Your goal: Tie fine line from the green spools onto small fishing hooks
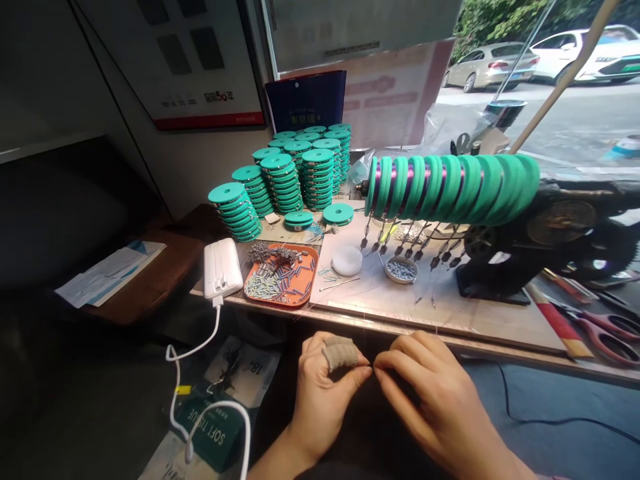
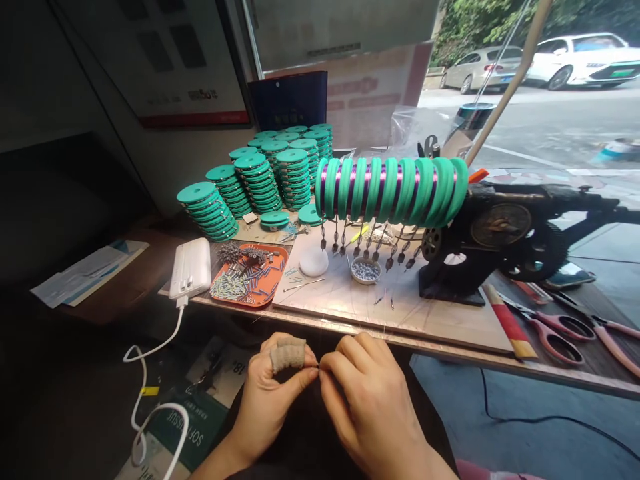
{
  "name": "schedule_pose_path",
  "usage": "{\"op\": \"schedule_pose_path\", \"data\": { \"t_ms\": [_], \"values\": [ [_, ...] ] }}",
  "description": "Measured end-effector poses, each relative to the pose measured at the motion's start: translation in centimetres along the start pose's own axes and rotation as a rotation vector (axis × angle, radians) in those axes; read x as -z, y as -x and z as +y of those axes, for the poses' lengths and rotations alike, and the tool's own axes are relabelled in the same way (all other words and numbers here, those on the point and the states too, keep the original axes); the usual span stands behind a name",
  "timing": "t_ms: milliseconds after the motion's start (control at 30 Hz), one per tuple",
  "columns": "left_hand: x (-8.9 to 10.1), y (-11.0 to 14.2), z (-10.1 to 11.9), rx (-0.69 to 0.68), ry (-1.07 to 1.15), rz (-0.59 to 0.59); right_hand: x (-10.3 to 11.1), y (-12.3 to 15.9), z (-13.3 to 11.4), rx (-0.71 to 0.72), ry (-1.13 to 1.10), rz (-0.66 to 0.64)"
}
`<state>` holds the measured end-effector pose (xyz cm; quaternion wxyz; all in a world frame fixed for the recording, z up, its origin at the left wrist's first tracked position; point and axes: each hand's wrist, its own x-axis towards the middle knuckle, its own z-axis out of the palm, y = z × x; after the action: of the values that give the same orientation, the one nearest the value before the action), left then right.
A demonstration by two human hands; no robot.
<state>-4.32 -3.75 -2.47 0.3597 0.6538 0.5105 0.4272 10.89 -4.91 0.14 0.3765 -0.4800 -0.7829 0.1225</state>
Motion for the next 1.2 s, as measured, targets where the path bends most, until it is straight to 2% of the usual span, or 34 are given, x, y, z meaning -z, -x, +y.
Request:
{"op": "schedule_pose_path", "data": {
  "t_ms": [1200],
  "values": [
    [0.22,-0.12,0.37,-0.098,-0.172,-0.013,0.05,-0.40,-0.11,0.043,0.123,-0.051]
  ]
}}
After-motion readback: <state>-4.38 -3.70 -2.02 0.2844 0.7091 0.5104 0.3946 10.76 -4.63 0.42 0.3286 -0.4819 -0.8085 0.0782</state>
